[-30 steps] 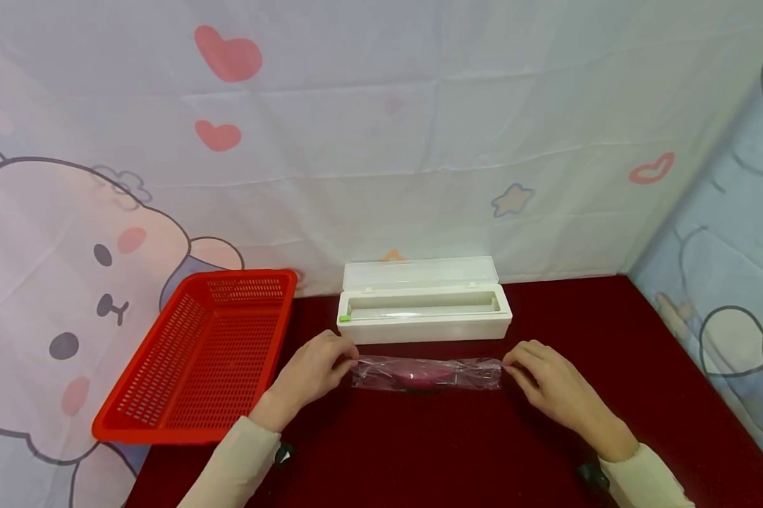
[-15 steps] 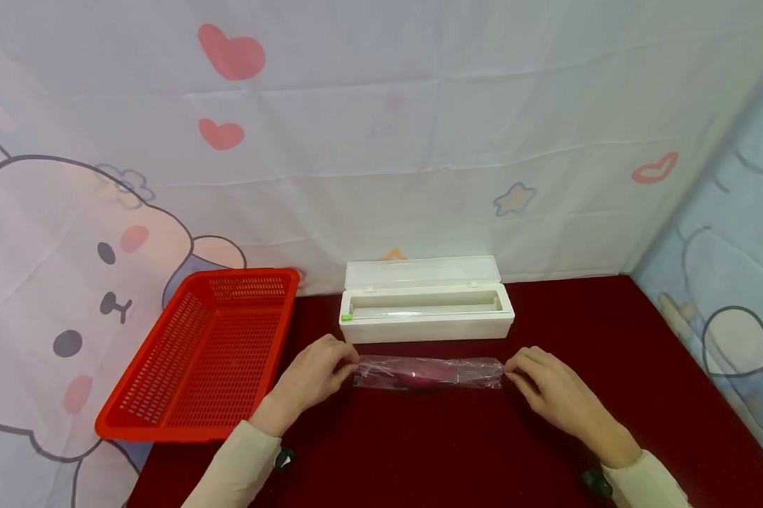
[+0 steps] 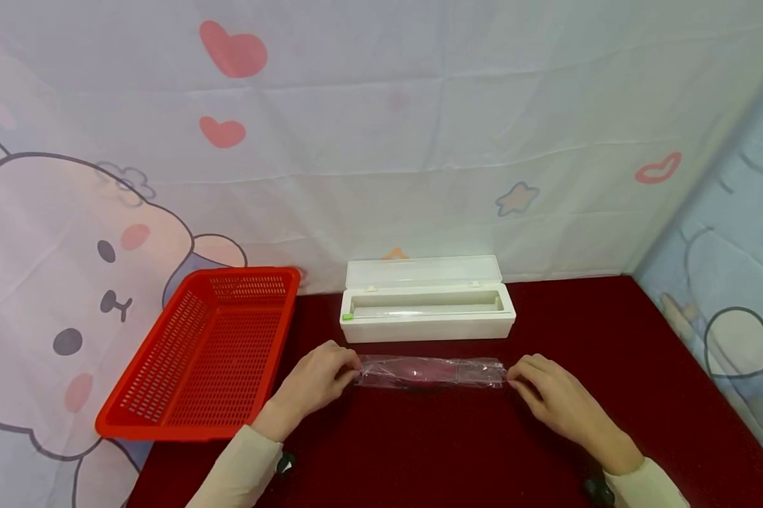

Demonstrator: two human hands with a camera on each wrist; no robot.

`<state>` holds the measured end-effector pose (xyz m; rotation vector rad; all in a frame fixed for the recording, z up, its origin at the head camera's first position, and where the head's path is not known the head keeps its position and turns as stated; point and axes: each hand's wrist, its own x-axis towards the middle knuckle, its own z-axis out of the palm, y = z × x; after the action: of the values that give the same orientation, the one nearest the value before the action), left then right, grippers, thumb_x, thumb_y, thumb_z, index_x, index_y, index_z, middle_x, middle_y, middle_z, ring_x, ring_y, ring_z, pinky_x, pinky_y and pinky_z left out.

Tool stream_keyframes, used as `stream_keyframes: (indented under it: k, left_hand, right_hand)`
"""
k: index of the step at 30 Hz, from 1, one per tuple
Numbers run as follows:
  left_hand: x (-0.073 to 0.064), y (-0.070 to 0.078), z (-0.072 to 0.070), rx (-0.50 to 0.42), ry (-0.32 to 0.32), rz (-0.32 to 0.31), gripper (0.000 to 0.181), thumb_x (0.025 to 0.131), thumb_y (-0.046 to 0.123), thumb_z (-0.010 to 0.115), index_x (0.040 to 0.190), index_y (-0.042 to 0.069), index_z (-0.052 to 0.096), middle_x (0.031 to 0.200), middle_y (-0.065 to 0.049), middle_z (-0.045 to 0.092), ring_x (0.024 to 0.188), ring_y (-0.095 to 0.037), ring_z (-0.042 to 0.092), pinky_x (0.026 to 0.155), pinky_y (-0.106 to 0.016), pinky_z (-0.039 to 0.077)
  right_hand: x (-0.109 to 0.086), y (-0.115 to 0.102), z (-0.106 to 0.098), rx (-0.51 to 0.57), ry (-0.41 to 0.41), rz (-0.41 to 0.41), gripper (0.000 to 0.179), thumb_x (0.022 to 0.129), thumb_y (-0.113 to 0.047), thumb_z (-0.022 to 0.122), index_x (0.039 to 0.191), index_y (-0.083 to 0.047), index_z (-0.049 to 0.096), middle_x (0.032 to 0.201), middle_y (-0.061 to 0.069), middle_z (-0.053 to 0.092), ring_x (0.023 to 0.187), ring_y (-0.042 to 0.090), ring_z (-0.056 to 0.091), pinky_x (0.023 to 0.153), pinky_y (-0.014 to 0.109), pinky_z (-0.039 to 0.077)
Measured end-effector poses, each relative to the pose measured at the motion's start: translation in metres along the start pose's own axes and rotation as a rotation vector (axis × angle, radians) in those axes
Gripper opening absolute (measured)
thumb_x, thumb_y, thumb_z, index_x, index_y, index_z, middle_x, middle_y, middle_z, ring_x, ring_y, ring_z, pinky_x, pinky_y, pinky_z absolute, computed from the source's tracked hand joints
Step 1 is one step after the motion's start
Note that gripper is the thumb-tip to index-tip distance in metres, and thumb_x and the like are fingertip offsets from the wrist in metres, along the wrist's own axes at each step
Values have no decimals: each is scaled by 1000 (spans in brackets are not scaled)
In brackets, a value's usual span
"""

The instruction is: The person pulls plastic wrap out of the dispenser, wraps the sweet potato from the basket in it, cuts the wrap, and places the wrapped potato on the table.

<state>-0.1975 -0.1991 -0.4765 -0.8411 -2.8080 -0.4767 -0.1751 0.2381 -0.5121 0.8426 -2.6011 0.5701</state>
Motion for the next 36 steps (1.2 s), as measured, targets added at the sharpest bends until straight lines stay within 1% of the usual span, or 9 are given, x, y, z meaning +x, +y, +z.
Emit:
stream_keyframes:
  k: [5, 10, 14, 17, 20, 23, 26, 31, 36]
  left_hand:
    - [-1, 1, 2, -4, 8, 12, 10, 91, 11, 85, 93, 18, 78, 89, 7, 73, 86, -11, 64, 77, -30, 58]
    - [-2, 2, 3, -3, 2, 5, 11, 91, 11, 85, 93, 19, 78, 88, 8, 73, 85, -10, 63, 76, -29, 58]
    - [-3, 2, 5, 3, -4, 5, 10, 91, 11, 85, 93, 19, 79, 88, 8, 74, 85, -10, 62, 76, -28, 57]
    - [-3, 3, 5, -4, -17, -11, 9, 92, 11, 84, 95, 18, 79, 90, 8, 74, 86, -9, 62, 78, -29, 58]
    - [-5, 4, 6, -21, -36, -33, 9, 93, 11, 83, 97, 17, 80, 92, 8, 74, 87, -10, 63, 79, -30, 59]
    - [-6, 4, 7, -30, -47, -40, 9, 93, 11, 83, 98, 17, 81, 93, 7, 75, 88, -10, 63, 80, -30, 60]
    - [-6, 4, 8, -32, -50, -33, 9, 92, 10, 83, 98, 17, 81, 93, 7, 75, 87, -10, 64, 80, -30, 60]
    - [-7, 3, 11, -12, -38, -2, 10, 92, 9, 83, 95, 18, 79, 91, 8, 74, 86, -9, 64, 78, -29, 59]
    - [-6, 1, 14, 9, -23, 20, 11, 92, 9, 83, 91, 17, 77, 88, 8, 72, 84, -10, 63, 75, -29, 57]
  right_hand:
    - [-1, -1, 0, 8, -31, 14, 21, 89, -6, 85, 101, -20, 75, 96, -15, 66, 87, 1, 57, 78, 31, 59]
    - [-2, -1, 2, 14, -51, 25, 20, 89, -8, 85, 101, -21, 75, 96, -16, 66, 87, 1, 56, 79, 31, 59]
    - [-3, -2, 4, 14, -74, 54, 19, 90, -9, 85, 102, -21, 76, 97, -16, 66, 87, 1, 56, 80, 32, 60]
    - [-5, -2, 4, 15, -88, 66, 18, 91, -11, 84, 101, -22, 75, 97, -16, 66, 87, 1, 56, 80, 31, 60]
    - [-6, -1, 6, 17, -88, 59, 18, 91, -11, 84, 101, -22, 75, 97, -16, 66, 88, 0, 57, 80, 31, 60]
    - [-7, 0, 8, 12, -84, 52, 18, 91, -11, 84, 100, -22, 75, 98, -16, 67, 89, 1, 58, 80, 31, 59]
    - [-8, 0, 11, 9, -97, 62, 18, 91, -11, 84, 100, -24, 74, 98, -16, 67, 89, 1, 59, 80, 31, 59]
    - [-9, 1, 14, 13, -128, 81, 18, 93, -12, 82, 99, -26, 73, 97, -17, 66, 89, 0, 59, 80, 32, 59]
    - [-7, 3, 18, 11, -109, 62, 19, 92, -11, 84, 99, -25, 72, 97, -16, 67, 89, 1, 59, 79, 31, 59]
